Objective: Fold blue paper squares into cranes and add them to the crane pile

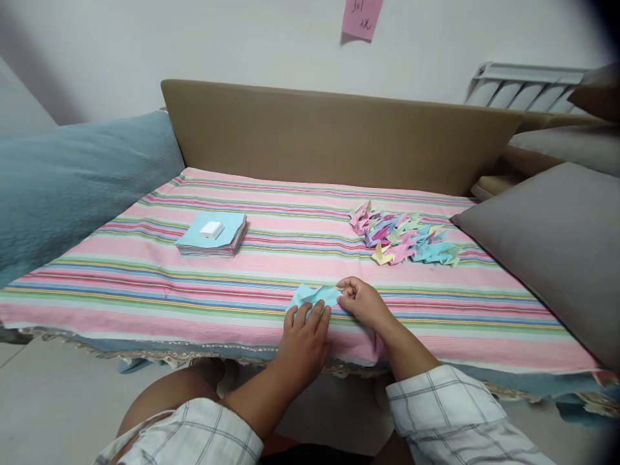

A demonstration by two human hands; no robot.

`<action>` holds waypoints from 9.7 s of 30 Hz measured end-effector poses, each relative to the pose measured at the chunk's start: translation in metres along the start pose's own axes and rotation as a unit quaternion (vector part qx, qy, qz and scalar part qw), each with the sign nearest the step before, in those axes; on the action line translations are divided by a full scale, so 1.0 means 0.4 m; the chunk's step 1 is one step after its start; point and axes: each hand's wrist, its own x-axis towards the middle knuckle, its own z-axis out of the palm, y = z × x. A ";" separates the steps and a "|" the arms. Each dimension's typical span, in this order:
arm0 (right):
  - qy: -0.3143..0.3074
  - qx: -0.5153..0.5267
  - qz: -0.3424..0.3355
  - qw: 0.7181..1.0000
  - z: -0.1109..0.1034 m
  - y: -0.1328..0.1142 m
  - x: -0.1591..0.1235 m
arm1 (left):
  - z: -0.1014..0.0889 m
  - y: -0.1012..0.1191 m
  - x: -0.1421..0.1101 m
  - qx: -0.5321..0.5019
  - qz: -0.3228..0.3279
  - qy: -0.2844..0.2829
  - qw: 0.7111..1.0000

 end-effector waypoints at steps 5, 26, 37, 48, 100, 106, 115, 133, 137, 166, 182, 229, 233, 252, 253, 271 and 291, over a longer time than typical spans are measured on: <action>-0.004 -0.029 0.001 1.000 -0.006 -0.010 -0.005 | -0.002 -0.001 0.004 0.008 0.006 -0.004 1.000; 0.056 -0.165 -0.036 0.984 -0.028 0.012 0.001 | 0.007 -0.009 -0.002 -0.011 0.008 0.005 1.000; -0.024 -0.235 -0.255 0.938 0.025 -0.029 -0.074 | 0.001 -0.011 -0.002 -0.001 0.013 0.004 1.000; -0.070 -0.268 -0.271 0.922 0.026 -0.029 -0.072 | 0.005 -0.050 -0.046 0.016 0.039 0.017 0.999; -0.073 -0.363 -0.262 0.891 0.042 -0.042 -0.103 | -0.070 -0.155 -0.080 -0.051 -0.093 0.061 0.992; -0.053 -0.330 -0.288 0.897 0.049 -0.031 -0.108 | -0.079 -0.099 -0.077 -0.086 0.024 0.090 0.992; 0.108 -0.156 -0.266 0.945 0.005 -0.004 -0.060 | -0.049 -0.027 -0.028 -0.023 0.054 -0.006 0.998; -0.200 0.109 -0.050 0.972 -0.015 -0.084 -0.115 | -0.073 -0.129 0.053 -0.049 0.087 0.047 0.994; 0.017 0.002 -0.120 0.993 -0.036 -0.054 -0.068 | -0.055 -0.178 0.063 -0.157 0.087 0.075 0.981; -0.078 -0.205 -0.310 0.925 -0.036 -0.011 0.026 | -0.061 -0.176 0.117 -0.279 -0.017 0.008 0.960; -0.114 -0.189 -0.247 0.944 -0.034 -0.024 0.015 | -0.068 -0.159 0.119 -0.252 -0.036 -0.003 0.967; -0.110 -0.216 -0.199 0.950 -0.005 -0.021 0.008 | -0.049 -0.123 0.063 -0.063 0.094 0.007 0.994; -0.073 -0.221 -0.178 0.956 0.011 -0.023 0.005 | -0.049 -0.121 0.063 -0.078 0.088 0.009 0.993; -0.040 -0.236 -0.140 0.961 0.029 -0.041 0.002 | -0.070 -0.129 0.077 -0.296 -0.072 0.077 0.949; -0.040 -0.235 -0.139 0.961 0.029 -0.041 0.003 | -0.068 -0.132 0.079 -0.295 -0.084 0.078 0.949; -0.005 -0.222 -0.114 0.968 0.044 -0.047 0.010 | -0.064 -0.150 0.093 -0.174 -0.130 0.021 0.976; 0.034 -0.203 -0.124 0.971 0.057 -0.045 0.001 | -0.067 -0.142 0.090 -0.142 -0.162 -0.005 0.977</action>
